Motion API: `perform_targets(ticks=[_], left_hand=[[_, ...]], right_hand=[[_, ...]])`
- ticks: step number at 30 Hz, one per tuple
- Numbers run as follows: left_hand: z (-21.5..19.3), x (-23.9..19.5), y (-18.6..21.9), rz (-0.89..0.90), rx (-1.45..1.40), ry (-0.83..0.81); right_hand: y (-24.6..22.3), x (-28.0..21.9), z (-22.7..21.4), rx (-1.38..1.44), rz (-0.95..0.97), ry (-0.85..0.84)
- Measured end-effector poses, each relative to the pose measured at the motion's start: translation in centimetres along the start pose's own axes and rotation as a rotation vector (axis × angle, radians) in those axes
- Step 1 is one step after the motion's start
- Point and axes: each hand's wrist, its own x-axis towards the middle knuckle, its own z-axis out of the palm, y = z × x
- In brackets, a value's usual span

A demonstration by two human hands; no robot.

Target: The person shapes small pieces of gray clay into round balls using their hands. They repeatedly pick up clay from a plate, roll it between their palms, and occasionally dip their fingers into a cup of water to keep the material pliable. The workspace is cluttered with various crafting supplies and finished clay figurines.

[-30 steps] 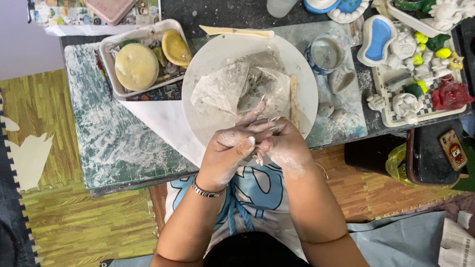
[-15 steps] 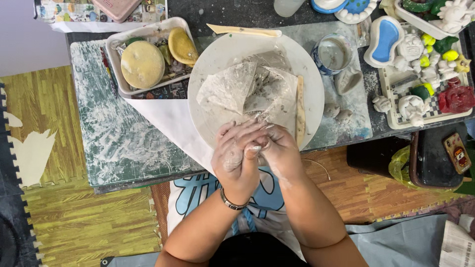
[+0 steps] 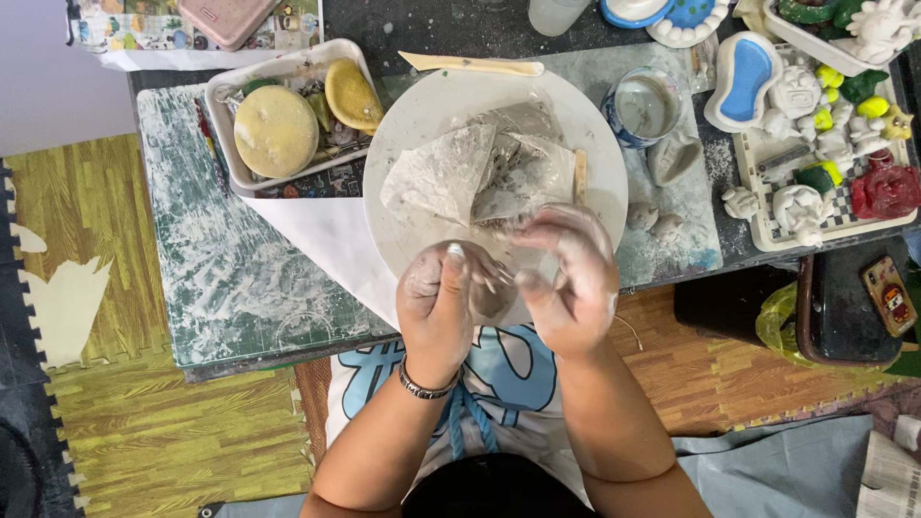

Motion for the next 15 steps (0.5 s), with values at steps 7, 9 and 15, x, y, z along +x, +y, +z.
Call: perform_targets(ticks=[7,9,15], left_hand=[[-1.5,-1.6,-2.0,-0.180,-0.191,-0.017],[-2.0,-1.6,-2.0,-0.248,-0.227,-0.126],[-2.2,-1.7,-0.3,-0.286,-0.083,-0.150]], right_hand=[[-1.6,0.7,-0.6,-0.118,-0.062,-0.261],[-1.5,0.6,-0.8,-0.124,-0.064,-0.247],[-0.7,0.8,-1.5,-0.233,-0.129,-0.236]])
